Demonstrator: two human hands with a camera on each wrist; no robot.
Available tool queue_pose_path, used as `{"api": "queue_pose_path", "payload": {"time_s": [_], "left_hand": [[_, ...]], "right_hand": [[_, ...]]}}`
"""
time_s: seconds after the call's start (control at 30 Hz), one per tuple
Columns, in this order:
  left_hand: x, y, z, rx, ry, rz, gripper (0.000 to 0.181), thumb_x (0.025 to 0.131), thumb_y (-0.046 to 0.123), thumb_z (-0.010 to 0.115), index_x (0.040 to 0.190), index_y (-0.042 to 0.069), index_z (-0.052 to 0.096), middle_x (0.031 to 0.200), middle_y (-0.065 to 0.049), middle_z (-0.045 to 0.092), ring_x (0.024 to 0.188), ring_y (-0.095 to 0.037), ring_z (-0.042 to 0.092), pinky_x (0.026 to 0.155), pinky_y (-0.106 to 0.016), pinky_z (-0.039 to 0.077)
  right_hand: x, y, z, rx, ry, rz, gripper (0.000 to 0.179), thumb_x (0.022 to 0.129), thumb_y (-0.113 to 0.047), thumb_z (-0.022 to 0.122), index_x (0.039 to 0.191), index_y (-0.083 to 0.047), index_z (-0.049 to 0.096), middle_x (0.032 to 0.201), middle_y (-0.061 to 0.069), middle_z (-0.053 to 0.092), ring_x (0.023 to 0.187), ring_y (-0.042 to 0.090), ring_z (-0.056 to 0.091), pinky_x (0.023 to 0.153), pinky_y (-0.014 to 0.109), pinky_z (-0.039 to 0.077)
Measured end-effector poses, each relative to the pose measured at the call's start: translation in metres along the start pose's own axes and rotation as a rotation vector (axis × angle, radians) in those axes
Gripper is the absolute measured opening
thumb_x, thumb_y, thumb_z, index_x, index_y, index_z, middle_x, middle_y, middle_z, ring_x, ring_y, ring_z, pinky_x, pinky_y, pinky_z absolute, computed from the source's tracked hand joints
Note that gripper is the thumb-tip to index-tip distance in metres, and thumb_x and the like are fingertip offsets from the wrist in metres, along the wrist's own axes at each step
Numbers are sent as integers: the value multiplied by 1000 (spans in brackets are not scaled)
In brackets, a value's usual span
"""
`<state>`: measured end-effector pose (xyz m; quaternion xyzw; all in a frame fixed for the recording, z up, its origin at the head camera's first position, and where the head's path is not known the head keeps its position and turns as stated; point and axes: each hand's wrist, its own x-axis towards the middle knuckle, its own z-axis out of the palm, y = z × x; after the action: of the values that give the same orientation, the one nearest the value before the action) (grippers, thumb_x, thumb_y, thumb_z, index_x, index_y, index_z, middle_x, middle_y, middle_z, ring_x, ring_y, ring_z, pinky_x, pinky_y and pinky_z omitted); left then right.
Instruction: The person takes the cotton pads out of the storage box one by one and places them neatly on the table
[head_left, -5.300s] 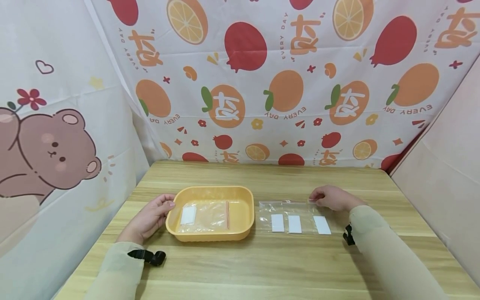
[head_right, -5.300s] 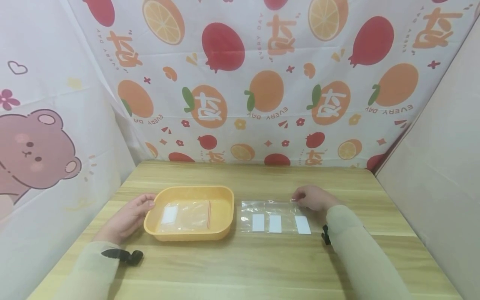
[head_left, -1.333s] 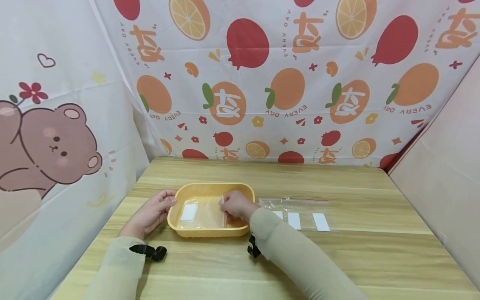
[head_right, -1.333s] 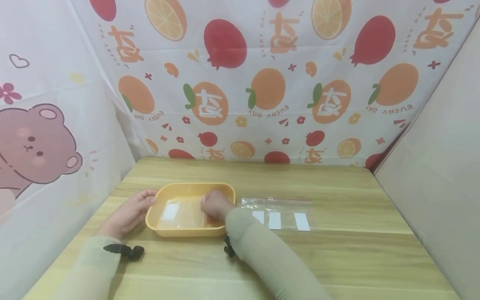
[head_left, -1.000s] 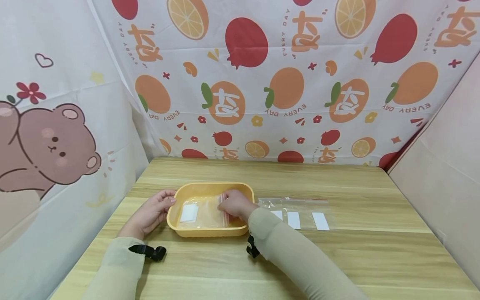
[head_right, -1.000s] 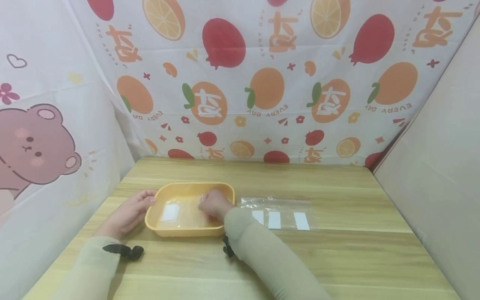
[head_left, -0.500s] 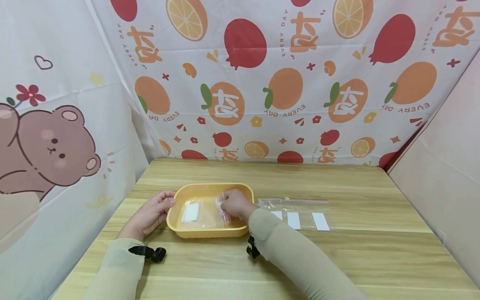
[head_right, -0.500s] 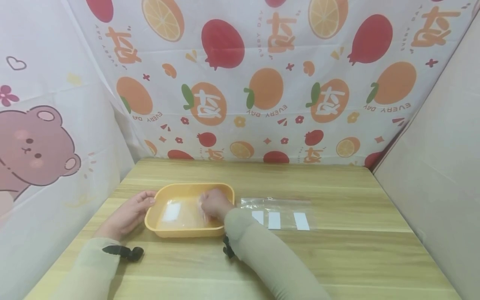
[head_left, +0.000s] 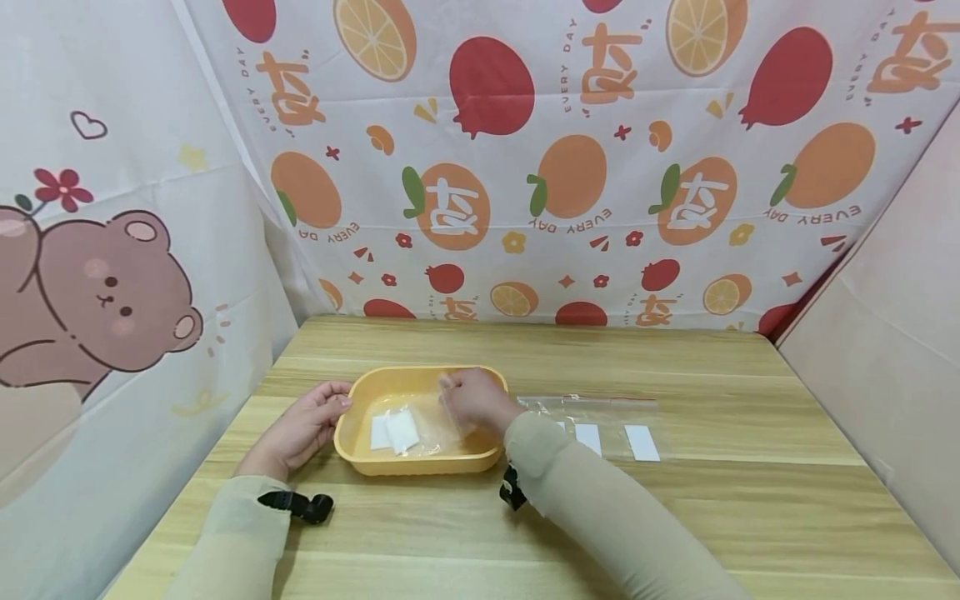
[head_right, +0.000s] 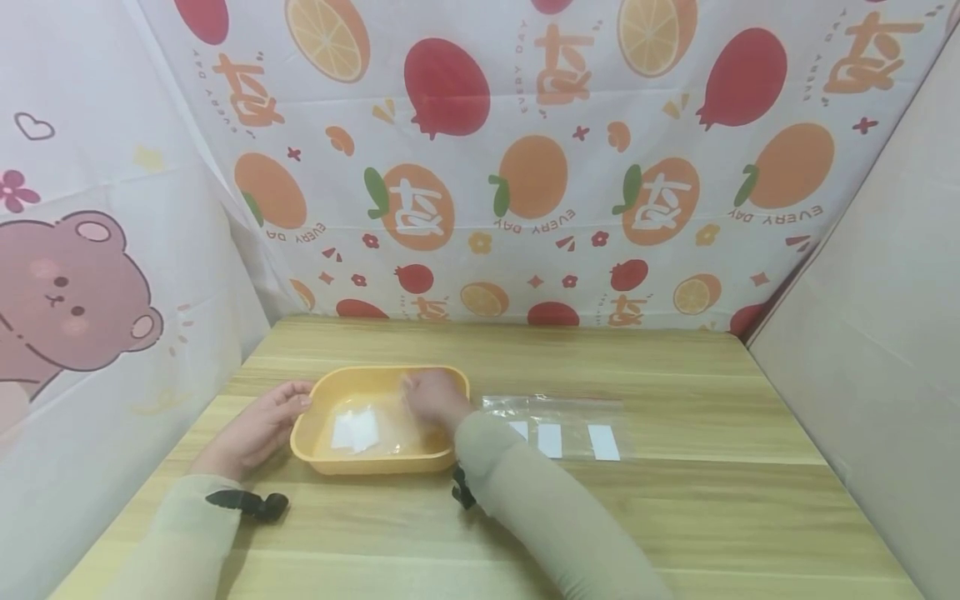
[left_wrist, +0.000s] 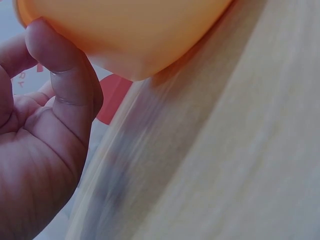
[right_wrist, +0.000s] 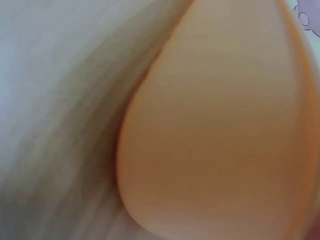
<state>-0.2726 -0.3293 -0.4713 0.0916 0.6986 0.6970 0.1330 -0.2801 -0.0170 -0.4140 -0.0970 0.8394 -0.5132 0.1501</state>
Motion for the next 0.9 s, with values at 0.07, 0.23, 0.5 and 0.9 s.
{"api": "queue_pose_path", "payload": {"time_s": [0.07,0.23,0.5,0.9], "left_hand": [[0,0,0,2,1,1,30,107,12,51,130,-4,40,102,-7,60,81,-13,62,68,-28,58],[0,0,1,6,0,1,32,107,13,51,131,-5,39,104,-8,60,82,-13,62,68,-28,58],[-2,2,1,4,0,10,25,107,12,50,127,0,43,101,-4,61,82,-13,63,68,-29,59],[-5,6,3,7,4,5,35,107,12,50,132,-9,37,104,-10,60,82,-15,63,68,-29,59]], "right_hand": [[-1,-4,-6,-44,5,-9,18,102,-11,58,94,1,69,75,4,61,56,11,50,47,23,42],[-1,-4,-18,24,-12,-4,22,103,-9,53,117,1,69,97,12,71,70,17,62,58,29,53],[-3,-6,-40,194,-94,71,34,105,-11,52,137,-3,60,114,11,71,98,25,70,81,40,60],[-12,-9,-81,254,-167,54,38,106,-5,43,142,-2,55,124,18,67,101,28,71,79,36,60]]}}
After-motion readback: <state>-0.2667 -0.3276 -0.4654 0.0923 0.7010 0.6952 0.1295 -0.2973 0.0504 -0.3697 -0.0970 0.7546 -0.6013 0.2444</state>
